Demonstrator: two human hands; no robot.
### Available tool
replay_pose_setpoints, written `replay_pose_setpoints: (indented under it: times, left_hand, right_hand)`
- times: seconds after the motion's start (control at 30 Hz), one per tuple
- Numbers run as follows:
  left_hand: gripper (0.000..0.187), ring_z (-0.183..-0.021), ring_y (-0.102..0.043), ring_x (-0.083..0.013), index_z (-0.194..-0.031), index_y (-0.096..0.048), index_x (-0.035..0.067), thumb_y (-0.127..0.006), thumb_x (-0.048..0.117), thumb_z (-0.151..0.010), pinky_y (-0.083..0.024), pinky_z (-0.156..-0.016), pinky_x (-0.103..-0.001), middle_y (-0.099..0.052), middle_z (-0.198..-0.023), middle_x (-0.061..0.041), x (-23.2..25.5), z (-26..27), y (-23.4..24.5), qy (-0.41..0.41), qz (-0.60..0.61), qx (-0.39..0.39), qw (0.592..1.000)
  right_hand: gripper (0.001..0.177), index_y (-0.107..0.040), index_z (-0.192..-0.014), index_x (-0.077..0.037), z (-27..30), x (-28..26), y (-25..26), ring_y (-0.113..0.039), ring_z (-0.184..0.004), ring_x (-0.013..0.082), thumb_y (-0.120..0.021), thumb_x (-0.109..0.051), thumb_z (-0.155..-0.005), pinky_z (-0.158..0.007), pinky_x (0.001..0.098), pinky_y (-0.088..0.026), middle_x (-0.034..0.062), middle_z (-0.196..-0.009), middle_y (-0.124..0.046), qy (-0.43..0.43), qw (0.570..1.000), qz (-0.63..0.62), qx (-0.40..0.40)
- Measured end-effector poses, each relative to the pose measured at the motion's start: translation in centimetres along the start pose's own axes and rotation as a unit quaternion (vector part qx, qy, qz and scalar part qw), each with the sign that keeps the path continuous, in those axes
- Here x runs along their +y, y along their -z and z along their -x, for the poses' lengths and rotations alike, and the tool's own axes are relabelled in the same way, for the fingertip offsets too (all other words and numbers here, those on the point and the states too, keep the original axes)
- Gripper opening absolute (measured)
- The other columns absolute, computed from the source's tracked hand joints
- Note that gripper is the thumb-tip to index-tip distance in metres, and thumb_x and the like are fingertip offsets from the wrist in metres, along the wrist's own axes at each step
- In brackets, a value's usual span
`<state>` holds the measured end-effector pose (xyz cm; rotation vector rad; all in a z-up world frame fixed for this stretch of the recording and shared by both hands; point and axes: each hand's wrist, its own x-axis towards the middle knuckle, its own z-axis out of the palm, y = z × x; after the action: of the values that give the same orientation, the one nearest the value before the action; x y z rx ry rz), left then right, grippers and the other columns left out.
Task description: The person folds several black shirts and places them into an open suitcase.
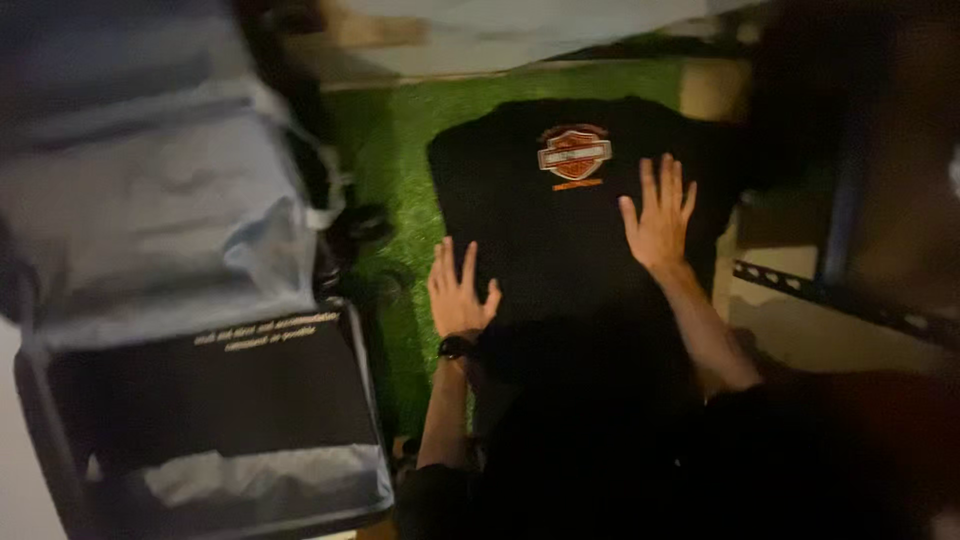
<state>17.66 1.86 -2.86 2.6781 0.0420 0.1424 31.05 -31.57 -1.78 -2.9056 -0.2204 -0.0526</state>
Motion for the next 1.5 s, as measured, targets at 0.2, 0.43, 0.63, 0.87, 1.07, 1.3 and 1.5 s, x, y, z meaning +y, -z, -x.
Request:
replay_pose_setpoints:
  times: [0.2, 0.43, 0.63, 0.87, 1.07, 1.3, 1.5]
  left_hand:
    - [0.068, -0.153, -0.029, -0.0442, -0.154, -0.048, 0.014, -0.065, 0.040, -0.093, -0.029, -0.119, -0.059, -0.028, -0.167, -0.023, 0.7, -0.3, 0.1, 0.003, -0.029, -0.021, 0.999]
    - [0.066, -0.155, -0.029, -0.0413, -0.153, -0.049, 0.015, -0.063, 0.039, -0.094, -0.029, -0.121, -0.057, -0.029, -0.167, -0.021, 1.8, -0.4, 0.0, -0.006, -0.031, -0.003, 0.999]
    - [0.066, -0.154, -0.028, -0.0415, -0.153, -0.050, 0.015, -0.066, 0.037, -0.093, -0.028, -0.120, -0.058, -0.030, -0.166, -0.021, 2.5, -0.6, 0.3, -0.004, -0.056, -0.006, 0.998]
    - [0.047, -0.135, -0.047, -0.0388, -0.132, -0.061, 0.011, -0.069, 0.026, -0.088, -0.034, -0.115, -0.056, -0.053, -0.142, -0.018, 8.6, -6.1, -0.4, 0.009, -0.027, 0.042, 0.999]
    - [0.050, -0.138, -0.049, -0.0349, -0.148, -0.053, 0.010, -0.064, 0.015, -0.100, -0.041, -0.115, -0.053, -0.051, -0.151, -0.015, 17.9, -18.9, -10.9, -0.237, 0.058, -0.075, 0.967]
    - [0.081, -0.149, -0.020, -0.0351, -0.155, -0.032, 0.019, -0.066, 0.042, -0.086, -0.028, -0.113, -0.060, -0.010, -0.165, -0.017, 24.1, -24.4, -13.3, -0.173, -0.136, -0.186, 0.958]
    - [0.078, -0.149, -0.024, -0.0406, -0.158, -0.033, 0.013, -0.060, 0.054, -0.097, -0.020, -0.123, -0.059, -0.028, -0.160, -0.023, 26.3, -26.6, -13.0, -0.134, -0.171, -0.261, 0.940]
  right_hand:
    - [0.046, -0.052, -0.156, -0.021, -2.7, 5.7, -0.7, -0.034, -0.149, 0.0400, -0.056, -0.030, -0.111, -0.122, 0.0575, -0.025, 0.0202, -0.164, -0.034, -0.028, 0.998, -0.050, -0.008]
    - [0.053, -0.048, -0.154, -0.010, -2.7, 14.9, -5.0, -0.043, -0.142, 0.0421, -0.054, -0.041, -0.112, -0.118, 0.0572, -0.032, 0.0227, -0.154, -0.045, -0.328, 0.923, -0.088, 0.181]
    - [0.084, -0.032, -0.152, -0.008, -1.5, 22.2, -6.4, -0.032, -0.138, 0.0411, -0.044, -0.075, -0.103, -0.111, 0.0581, -0.028, 0.0211, -0.154, -0.031, -0.573, 0.710, -0.400, -0.084]
    - [0.052, -0.058, -0.136, -0.008, -0.3, 23.9, -7.1, -0.053, -0.133, 0.0311, -0.064, -0.042, -0.097, -0.114, 0.0411, -0.040, 0.0150, -0.142, -0.058, -0.435, 0.816, -0.369, 0.097]
    - [0.046, -0.059, -0.135, -0.009, -0.8, 25.9, -8.4, -0.054, -0.132, 0.0301, -0.066, -0.034, -0.096, -0.114, 0.0414, -0.042, 0.0128, -0.142, -0.058, -0.471, 0.760, -0.447, 0.035]
    - [0.041, -0.061, -0.134, -0.010, 1.8, 25.9, -8.9, -0.056, -0.131, 0.0290, -0.067, -0.025, -0.096, -0.113, 0.0417, -0.044, 0.0103, -0.142, -0.058, -0.475, 0.710, -0.520, -0.013]
    - [0.039, -0.061, -0.133, -0.011, 2.3, 24.9, -9.2, -0.057, -0.130, 0.0280, -0.068, -0.017, -0.095, -0.112, 0.0420, -0.045, 0.0082, -0.142, -0.058, -0.449, 0.738, -0.503, 0.021]
